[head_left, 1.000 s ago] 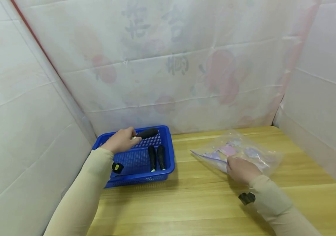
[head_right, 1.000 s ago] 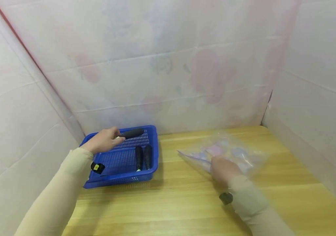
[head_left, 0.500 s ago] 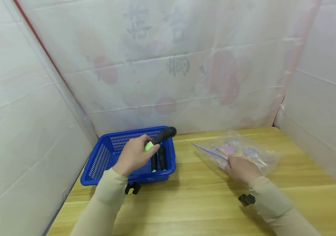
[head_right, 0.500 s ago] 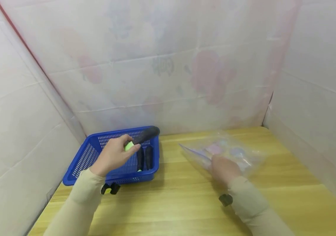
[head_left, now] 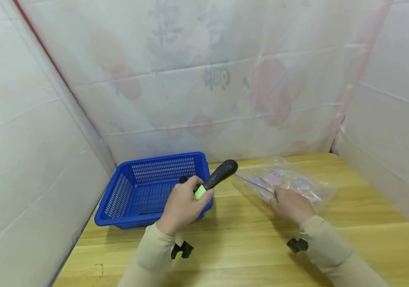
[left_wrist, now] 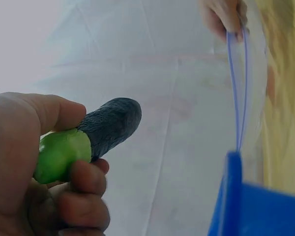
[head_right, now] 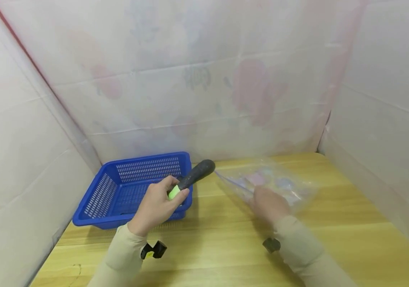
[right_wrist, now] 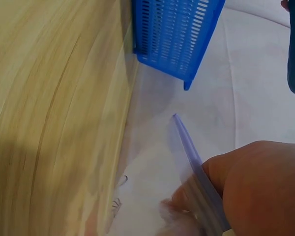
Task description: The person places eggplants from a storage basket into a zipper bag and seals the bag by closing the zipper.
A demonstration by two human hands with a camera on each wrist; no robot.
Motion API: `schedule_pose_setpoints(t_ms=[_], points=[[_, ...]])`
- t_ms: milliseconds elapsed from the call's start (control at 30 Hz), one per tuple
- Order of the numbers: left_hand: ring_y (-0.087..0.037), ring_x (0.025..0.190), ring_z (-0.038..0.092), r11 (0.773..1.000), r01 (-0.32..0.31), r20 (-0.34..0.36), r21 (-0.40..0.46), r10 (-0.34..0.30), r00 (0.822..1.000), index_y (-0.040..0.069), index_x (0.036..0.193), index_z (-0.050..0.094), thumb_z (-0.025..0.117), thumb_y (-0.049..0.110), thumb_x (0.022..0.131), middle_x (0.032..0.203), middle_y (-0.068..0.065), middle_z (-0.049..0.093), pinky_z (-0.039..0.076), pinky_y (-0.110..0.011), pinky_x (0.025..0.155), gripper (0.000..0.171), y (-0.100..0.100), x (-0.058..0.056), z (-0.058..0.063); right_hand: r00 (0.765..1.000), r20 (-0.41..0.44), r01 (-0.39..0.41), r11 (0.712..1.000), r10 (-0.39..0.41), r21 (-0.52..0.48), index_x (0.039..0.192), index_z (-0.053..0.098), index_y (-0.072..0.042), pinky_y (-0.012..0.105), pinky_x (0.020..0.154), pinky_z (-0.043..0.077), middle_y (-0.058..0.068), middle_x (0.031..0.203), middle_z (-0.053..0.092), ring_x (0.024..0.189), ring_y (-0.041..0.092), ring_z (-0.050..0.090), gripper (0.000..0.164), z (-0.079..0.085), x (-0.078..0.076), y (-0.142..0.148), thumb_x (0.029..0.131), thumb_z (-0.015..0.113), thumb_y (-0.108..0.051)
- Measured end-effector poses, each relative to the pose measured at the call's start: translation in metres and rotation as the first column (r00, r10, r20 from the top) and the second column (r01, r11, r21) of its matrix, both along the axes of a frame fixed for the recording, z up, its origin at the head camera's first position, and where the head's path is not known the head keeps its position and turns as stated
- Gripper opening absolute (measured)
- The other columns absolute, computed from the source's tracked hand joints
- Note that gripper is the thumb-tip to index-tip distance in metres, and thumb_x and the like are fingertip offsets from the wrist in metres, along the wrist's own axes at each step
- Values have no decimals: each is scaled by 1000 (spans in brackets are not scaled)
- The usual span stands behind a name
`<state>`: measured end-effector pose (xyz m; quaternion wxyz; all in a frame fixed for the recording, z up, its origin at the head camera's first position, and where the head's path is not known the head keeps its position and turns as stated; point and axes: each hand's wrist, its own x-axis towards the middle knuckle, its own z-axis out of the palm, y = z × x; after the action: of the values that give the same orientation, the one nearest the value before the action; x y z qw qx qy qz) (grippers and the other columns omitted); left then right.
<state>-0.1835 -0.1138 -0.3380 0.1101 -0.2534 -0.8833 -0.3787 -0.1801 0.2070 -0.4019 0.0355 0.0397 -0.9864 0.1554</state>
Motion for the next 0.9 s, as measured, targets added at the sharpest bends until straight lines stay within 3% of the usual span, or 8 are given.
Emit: schedule_pose_setpoints(t_ms=[300,567,733,900], points=[[-5,37,42,999,30,5,-18,-30,1000,11,116,50,59,43,93,53,7,48,37,-25,35,40,23,9,-7,999,-34,27,1000,-27,-17,85,53,-11,34,45,36,1,66,49,56,19,46,14,5,11,4,91,48,-22],[-3,37,38,993,102,-35,-55,-104,994,8,115,52,56,38,94,54,7,46,32,-22,36,37,32,15,-16,991,-132,24,999,-27,-25,79,50,-13,33,46,31,1,60,43,51,17,40,27,11,15,3,99,44,-30],[-3,41,38,993,112,-52,-45,-115,992,9,112,52,54,28,91,57,7,44,32,-22,37,29,39,21,-24,988,-151,11,999,-16,-39,84,54,-12,32,46,33,-1,63,46,53,16,42,16,14,19,1,95,44,-21],[-2,42,38,992,121,-29,-42,-123,992,9,115,54,54,27,91,60,8,46,32,-21,37,30,46,26,-29,980,-198,-12,999,2,-48,79,53,-13,31,47,33,-3,60,46,51,15,41,13,16,21,-2,91,46,-16]])
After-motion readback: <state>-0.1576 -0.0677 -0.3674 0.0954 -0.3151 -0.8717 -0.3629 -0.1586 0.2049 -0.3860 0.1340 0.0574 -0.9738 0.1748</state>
